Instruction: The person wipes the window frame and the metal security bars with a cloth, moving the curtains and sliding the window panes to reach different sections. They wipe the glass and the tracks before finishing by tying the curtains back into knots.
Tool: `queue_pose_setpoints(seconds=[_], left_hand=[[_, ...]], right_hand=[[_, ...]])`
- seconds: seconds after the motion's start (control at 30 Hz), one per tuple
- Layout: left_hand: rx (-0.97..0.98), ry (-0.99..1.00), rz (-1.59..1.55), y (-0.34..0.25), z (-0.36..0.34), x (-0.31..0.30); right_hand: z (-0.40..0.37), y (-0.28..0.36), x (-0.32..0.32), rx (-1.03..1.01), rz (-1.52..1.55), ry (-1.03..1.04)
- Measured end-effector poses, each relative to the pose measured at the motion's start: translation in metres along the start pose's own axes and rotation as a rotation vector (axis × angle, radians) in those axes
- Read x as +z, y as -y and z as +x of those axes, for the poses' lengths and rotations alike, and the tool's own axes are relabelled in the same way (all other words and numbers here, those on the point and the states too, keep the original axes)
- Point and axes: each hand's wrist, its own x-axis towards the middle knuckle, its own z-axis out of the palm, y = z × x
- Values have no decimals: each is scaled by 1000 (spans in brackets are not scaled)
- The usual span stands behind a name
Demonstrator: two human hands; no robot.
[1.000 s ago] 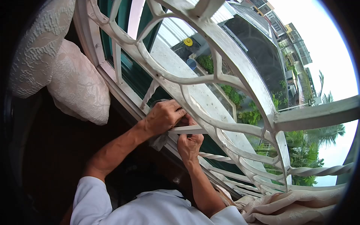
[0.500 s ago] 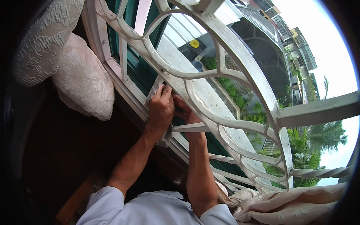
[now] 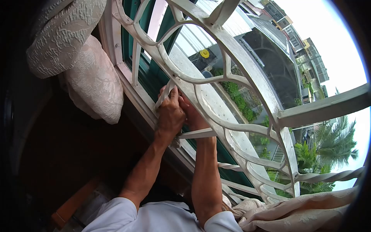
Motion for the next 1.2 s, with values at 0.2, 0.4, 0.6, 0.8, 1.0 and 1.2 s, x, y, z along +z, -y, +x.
queue_pose_setpoints(seconds=[0.2, 0.4, 0.6, 0.8, 1.0, 1.2], left_hand=[[169, -140, 34, 7, -4, 7], [401, -86, -47, 19, -13, -8], [292, -250, -217, 11, -66, -52], [165, -495, -373, 23, -43, -106], [493, -193, -191, 25, 55, -120], [772, 331, -106, 42, 93, -83]], right_hand=[[10, 16, -2, 338, 610, 50], [-21, 4, -18, 294, 600, -40], [-83, 45, 31, 258, 602, -356], [-143, 24, 53, -454, -594, -627], [-55, 52, 85, -134, -1049, -124], [-19, 22, 95, 22, -1400, 25]])
